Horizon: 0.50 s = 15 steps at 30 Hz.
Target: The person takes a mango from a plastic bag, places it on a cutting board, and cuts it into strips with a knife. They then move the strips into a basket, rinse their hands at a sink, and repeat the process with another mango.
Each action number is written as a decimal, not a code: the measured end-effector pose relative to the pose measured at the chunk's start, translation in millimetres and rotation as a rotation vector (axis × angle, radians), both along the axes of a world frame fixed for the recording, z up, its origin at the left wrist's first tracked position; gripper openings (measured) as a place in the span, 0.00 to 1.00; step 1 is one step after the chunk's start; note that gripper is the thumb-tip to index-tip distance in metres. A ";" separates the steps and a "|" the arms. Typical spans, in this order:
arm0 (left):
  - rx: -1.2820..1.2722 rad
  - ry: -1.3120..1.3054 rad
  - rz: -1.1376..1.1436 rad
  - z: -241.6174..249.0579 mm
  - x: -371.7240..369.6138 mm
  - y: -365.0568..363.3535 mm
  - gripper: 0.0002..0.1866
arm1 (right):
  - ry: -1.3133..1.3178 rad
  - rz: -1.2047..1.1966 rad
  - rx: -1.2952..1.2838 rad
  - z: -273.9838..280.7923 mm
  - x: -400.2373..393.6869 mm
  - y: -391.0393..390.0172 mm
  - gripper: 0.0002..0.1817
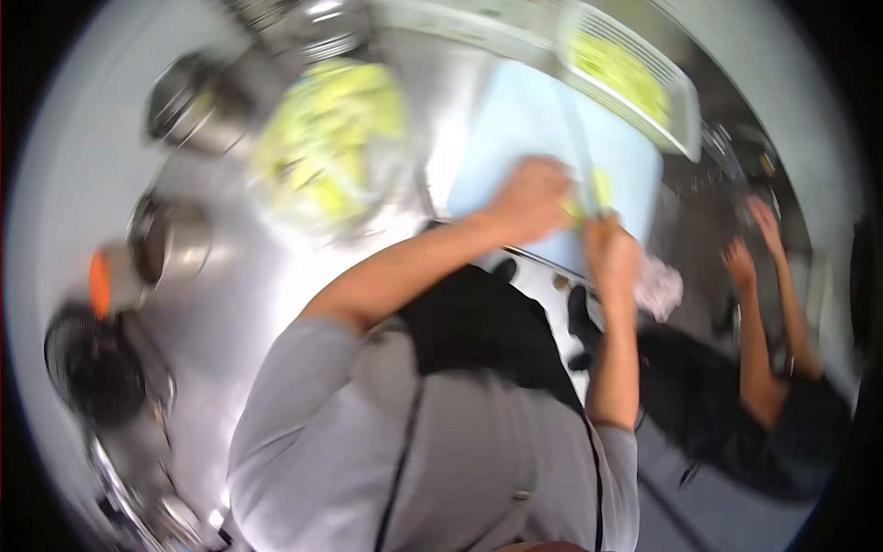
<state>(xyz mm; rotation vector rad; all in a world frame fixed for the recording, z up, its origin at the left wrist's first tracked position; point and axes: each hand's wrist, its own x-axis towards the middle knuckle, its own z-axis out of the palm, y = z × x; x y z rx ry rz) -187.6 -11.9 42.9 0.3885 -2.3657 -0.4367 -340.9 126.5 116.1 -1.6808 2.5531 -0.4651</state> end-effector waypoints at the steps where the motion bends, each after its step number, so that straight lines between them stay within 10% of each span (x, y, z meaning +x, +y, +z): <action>1: -0.051 0.014 0.078 -0.5 -3.6 7.5 0.26 | -0.012 -0.053 0.032 12.0 3.9 -3.0 0.16; 3: -0.002 -0.297 -0.015 0.3 -10.1 0.9 0.25 | 0.040 -0.003 -0.050 11.8 -2.3 -3.5 0.16; 15: -0.020 -0.313 0.018 9.8 16.2 -4.9 0.25 | -0.180 -0.138 -0.004 7.0 -10.1 13.8 0.21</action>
